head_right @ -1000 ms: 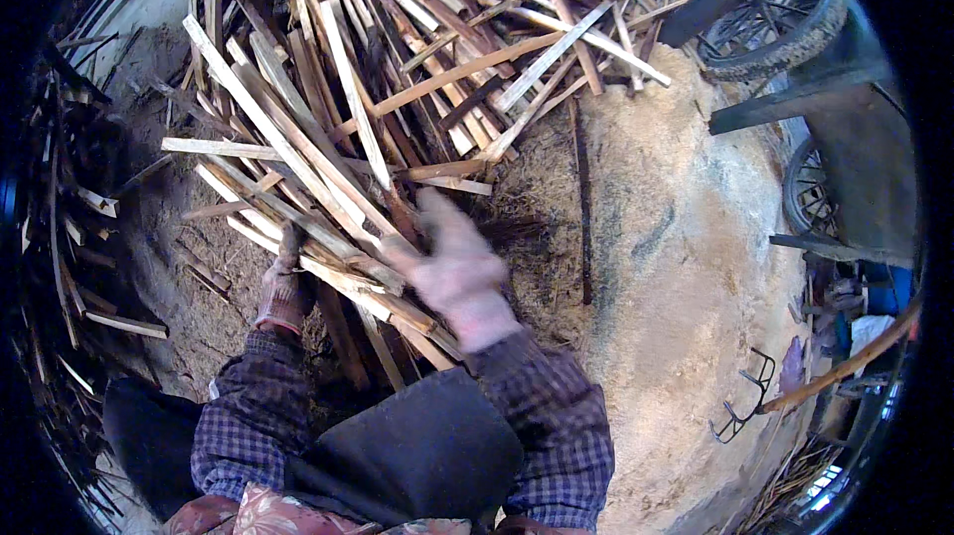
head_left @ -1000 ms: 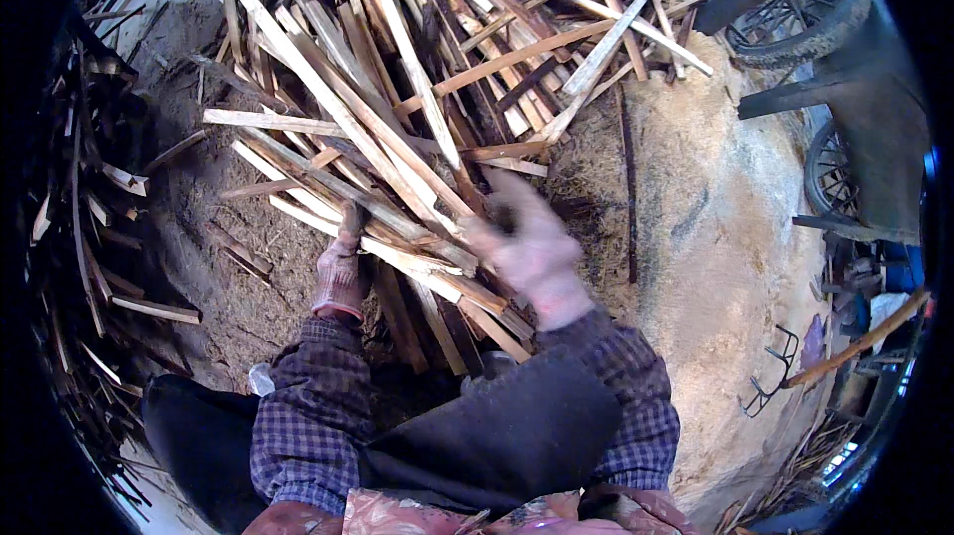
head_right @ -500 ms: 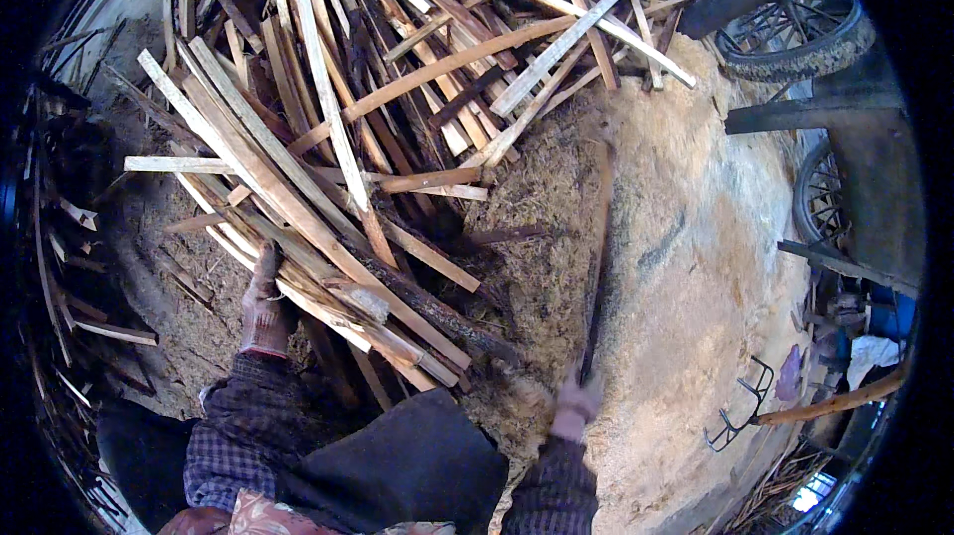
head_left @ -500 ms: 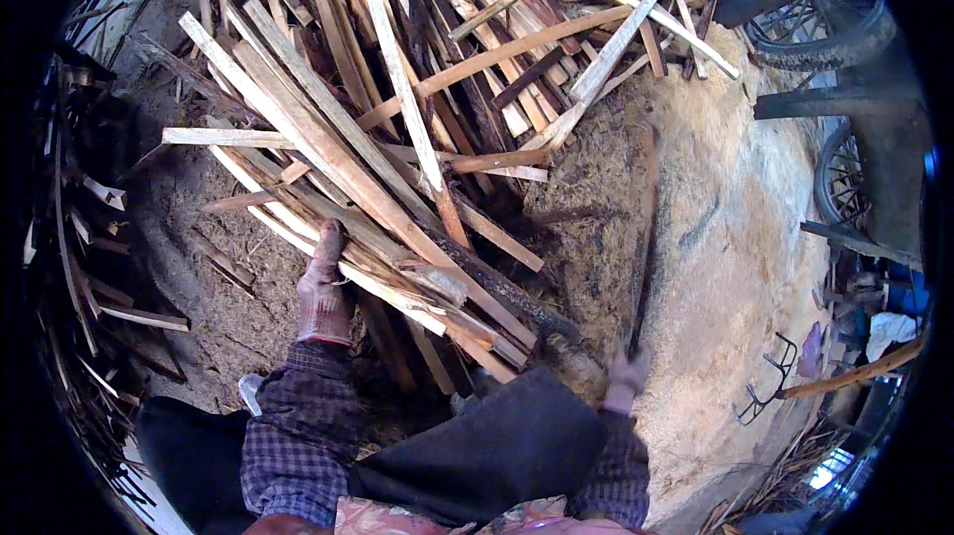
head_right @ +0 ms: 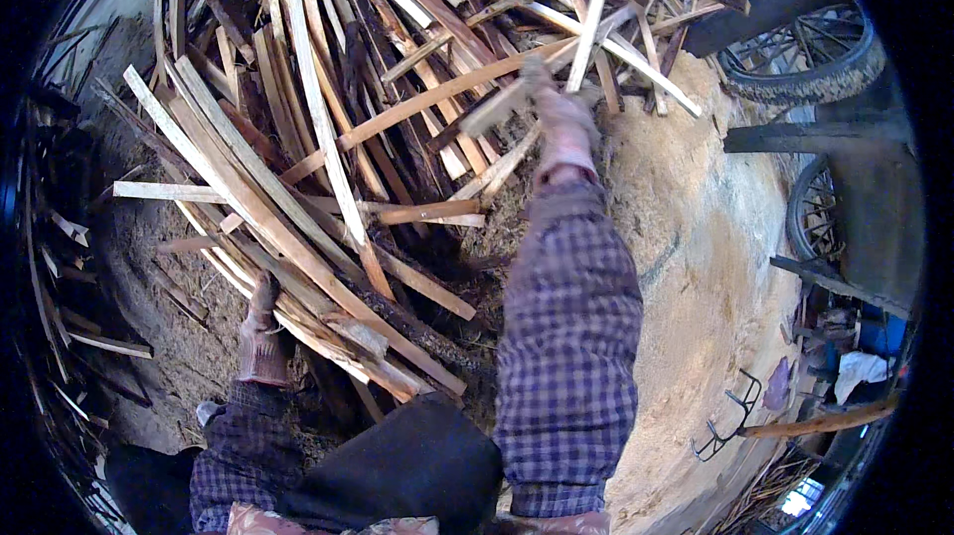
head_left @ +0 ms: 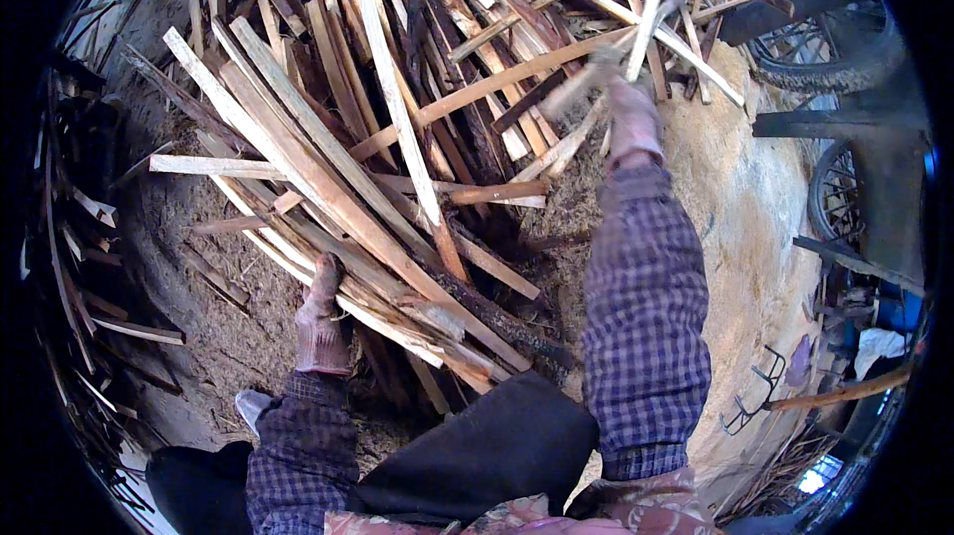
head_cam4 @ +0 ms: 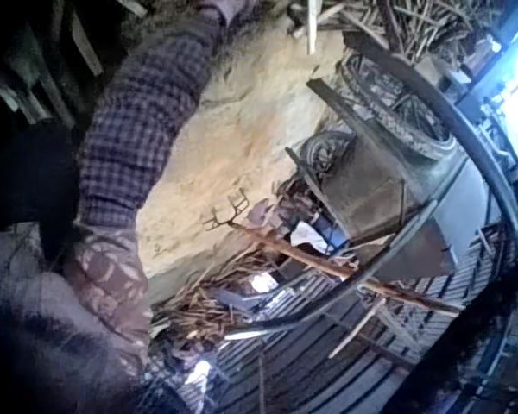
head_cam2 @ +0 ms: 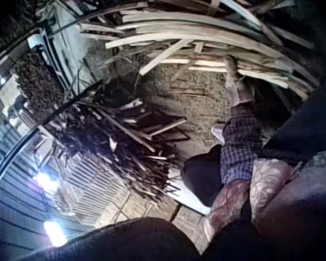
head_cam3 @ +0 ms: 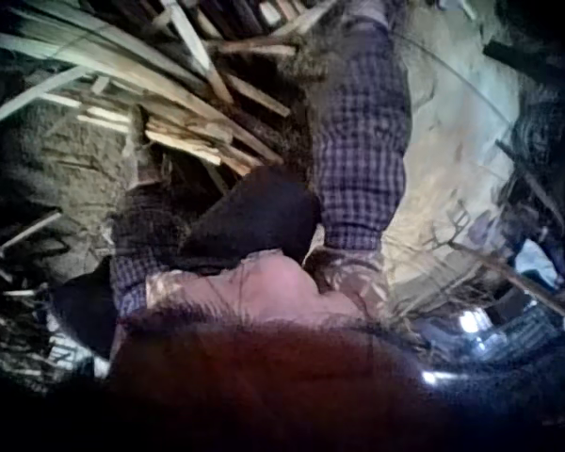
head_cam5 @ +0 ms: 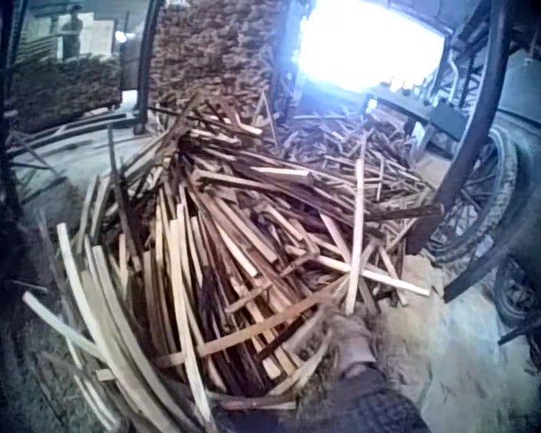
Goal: The person uses a pitchfork to gather and move a large pile of thin wooden sticks on a concrete floor. They repeatedly lift and toss the sticks to consolidate them into a single pile, then switch to using their hands to gather and stack the sticks into a neat bundle.
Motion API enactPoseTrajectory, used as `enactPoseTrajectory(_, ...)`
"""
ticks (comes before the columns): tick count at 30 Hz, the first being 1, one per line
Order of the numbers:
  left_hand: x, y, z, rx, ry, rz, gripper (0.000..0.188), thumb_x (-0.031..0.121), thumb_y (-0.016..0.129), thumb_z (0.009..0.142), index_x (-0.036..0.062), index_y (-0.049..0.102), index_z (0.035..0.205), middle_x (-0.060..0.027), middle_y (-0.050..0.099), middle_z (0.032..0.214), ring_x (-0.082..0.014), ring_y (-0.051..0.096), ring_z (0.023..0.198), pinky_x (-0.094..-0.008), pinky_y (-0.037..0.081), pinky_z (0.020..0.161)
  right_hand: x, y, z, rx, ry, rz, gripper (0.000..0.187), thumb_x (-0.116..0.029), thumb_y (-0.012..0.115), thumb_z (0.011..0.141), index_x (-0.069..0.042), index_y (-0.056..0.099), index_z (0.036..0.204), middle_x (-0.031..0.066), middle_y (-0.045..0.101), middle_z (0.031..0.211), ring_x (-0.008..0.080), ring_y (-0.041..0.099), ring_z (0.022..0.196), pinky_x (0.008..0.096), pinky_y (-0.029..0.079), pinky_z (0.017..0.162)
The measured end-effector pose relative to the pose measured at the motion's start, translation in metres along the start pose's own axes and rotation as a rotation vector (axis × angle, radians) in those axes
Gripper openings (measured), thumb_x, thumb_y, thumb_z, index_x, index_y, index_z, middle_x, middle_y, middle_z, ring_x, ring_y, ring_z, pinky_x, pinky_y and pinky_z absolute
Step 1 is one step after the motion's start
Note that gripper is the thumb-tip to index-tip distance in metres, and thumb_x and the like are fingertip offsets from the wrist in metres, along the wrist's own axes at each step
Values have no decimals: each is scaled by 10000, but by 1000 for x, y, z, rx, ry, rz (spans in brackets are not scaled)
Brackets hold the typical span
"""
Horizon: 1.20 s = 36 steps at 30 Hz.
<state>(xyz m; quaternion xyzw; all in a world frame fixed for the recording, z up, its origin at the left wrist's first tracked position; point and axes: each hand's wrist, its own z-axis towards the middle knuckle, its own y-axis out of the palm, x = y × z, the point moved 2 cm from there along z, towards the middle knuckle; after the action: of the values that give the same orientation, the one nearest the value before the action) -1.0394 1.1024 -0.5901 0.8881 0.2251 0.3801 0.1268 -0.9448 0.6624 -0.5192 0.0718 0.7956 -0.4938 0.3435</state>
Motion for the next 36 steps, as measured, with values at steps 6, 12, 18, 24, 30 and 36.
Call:
enactPoseTrajectory(6,-12,-25,7,40,39,44,528,402,624,828,29,507,1183,-73,571,1088,-198,560,968,-339,460,863,37,75,46,138,104,204,907,-412,739,645,18,312,1319,168,457,1278,266,482,1124,372,378,950)
enactPoseTrajectory(12,8,2,-14,83,12,73,646,451,651,790,18,464,1231,-101,562,1130,-221,563,1004,-364,460,896,33,66,8,29,51,799,640,-367,704,748,33,488,1199,105,563,1142,174,528,1017,302,414,891)
enactPoseTrajectory(18,3,-4,-13,122,-44,124,546,444,548,870,38,467,1226,-76,579,1068,-189,580,925,-322,499,796,7,55,29,35,211,-172,1220,-645,752,457,84,274,1311,287,425,1272,379,439,1177,402,335,987)
enactPoseTrajectory(24,3,1,-8,47,20,-4,524,353,658,812,26,498,1190,-85,584,1054,-206,575,951,-345,480,864,14,42,13,-29,71,-42,1015,-493,778,528,80,378,1264,268,487,1226,354,488,1136,376,368,961)
enactPoseTrajectory(30,3,12,-7,32,74,32,534,362,661,814,-2,518,1179,-60,585,1048,-165,558,935,-303,459,847,46,16,-28,-135,67,-15,860,-513,750,609,92,498,1166,250,537,1174,339,518,1109,384,382,941)
enactPoseTrajectory(36,11,19,-18,30,40,6,547,332,675,807,-32,524,1186,-80,578,1104,-181,557,974,-304,438,875,80,-25,-147,-303,181,-114,888,-557,652,659,99,437,1217,294,501,1190,382,481,1139,390,372,960)
